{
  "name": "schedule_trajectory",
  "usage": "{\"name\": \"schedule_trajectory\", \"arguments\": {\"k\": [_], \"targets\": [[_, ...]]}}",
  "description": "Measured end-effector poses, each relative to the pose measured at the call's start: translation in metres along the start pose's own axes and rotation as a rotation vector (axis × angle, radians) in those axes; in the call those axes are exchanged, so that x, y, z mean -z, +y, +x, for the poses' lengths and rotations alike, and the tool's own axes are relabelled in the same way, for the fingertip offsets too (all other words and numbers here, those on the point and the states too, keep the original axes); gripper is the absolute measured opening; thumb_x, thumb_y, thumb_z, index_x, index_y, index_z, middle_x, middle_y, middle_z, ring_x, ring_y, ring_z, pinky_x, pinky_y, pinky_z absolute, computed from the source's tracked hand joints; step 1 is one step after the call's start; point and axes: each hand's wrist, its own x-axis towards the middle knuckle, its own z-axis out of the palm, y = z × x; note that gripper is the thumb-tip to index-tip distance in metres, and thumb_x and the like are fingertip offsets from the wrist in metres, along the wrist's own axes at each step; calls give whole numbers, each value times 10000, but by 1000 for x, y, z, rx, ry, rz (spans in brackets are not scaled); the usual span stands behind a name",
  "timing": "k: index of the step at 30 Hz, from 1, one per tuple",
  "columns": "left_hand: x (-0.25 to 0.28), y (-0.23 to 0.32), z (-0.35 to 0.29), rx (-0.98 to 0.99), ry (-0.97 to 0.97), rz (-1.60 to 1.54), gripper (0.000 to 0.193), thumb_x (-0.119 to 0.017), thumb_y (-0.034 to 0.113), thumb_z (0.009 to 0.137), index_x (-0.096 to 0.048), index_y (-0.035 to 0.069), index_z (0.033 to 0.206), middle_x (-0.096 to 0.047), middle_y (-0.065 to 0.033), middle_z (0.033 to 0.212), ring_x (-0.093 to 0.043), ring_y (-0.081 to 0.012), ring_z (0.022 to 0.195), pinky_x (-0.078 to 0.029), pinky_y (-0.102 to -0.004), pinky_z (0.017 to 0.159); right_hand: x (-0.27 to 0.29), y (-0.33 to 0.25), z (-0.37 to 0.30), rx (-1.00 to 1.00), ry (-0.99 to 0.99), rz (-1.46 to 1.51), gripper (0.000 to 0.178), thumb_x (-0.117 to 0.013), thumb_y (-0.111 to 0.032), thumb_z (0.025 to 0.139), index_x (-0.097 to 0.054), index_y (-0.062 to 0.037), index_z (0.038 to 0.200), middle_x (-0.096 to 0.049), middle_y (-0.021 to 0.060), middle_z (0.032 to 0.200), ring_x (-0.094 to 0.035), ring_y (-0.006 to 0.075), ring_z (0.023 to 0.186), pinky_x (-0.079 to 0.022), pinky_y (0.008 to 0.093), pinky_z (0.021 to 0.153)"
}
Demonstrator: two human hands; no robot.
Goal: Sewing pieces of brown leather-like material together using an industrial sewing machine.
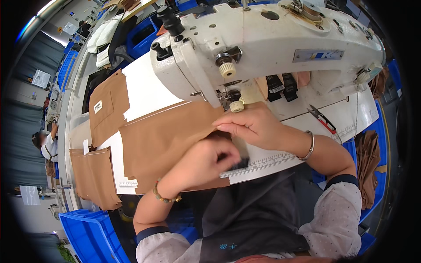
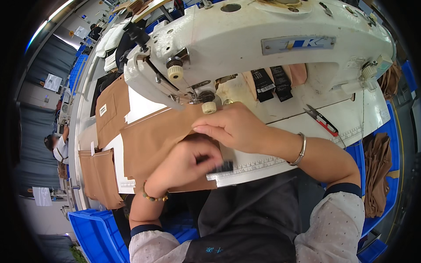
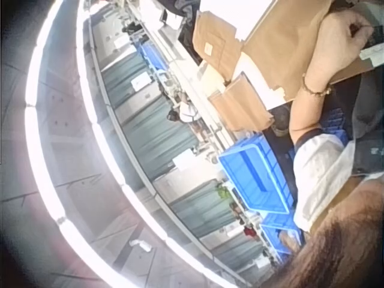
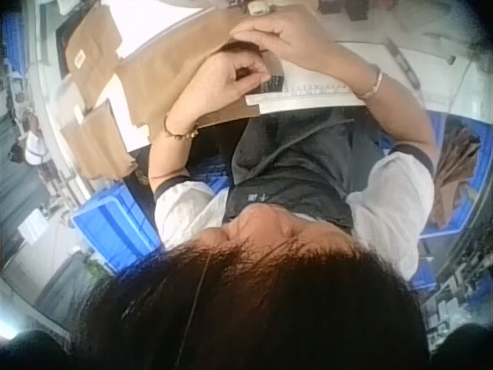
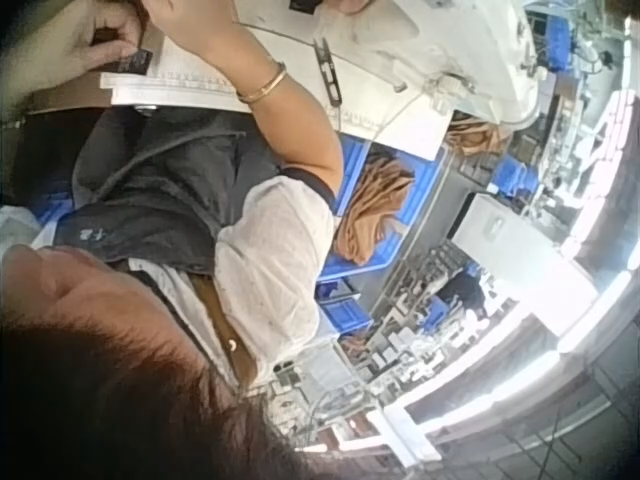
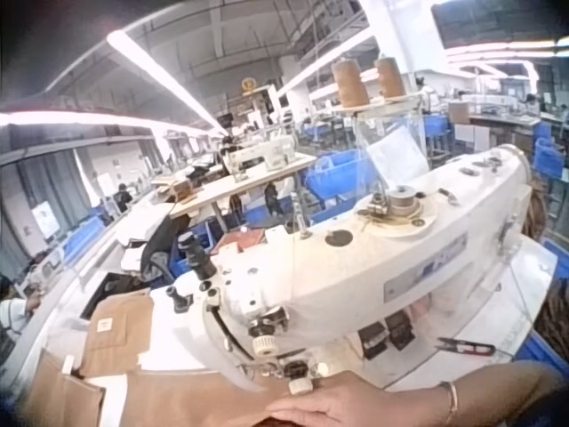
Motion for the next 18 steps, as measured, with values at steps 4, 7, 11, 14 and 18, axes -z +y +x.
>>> {"name": "schedule_trajectory", "arguments": {"k": [4,7,11,14,18], "targets": [[31,-19,23,229,116,256,117,-712,82,898,-721,-30,933,-684,-62,736,-591,-101,658,-501,-282,624,20,-5,3,98,-73,-648,206,-656,-250,918,-681,-112,767,-672,66,724,-693,271,677,-539,385,587],[41,-27,38,335,137,379,150,-739,110,879,-711,-35,906,-642,-43,686,-535,-104,609,-452,-292,575,27,6,4,-57,-181,-772,190,-663,-247,907,-690,-99,790,-689,65,744,-702,274,715,-542,402,586],[45,-39,47,287,128,336,164,-746,115,875,-704,-41,905,-608,-42,662,-516,-110,606,-445,-290,575,28,14,0,-76,-178,-778,185,-669,-245,902,-691,-88,807,-697,65,753,-712,271,736,-543,407,593],[44,-37,48,333,110,350,174,-746,111,874,-698,-49,922,-584,-47,661,-499,-114,612,-442,-287,586,27,13,-1,-67,-156,-737,186,-671,-243,901,-689,-88,800,-700,72,756,-713,279,732,-543,412,601],[42,-33,46,261,170,289,183,-748,109,879,-691,-60,920,-578,-49,671,-474,-108,616,-420,-291,573,27,11,-1,-86,-175,-742,185,-676,-235,899,-686,-82,795,-705,84,763,-711,292,733,-539,422,605]]}}
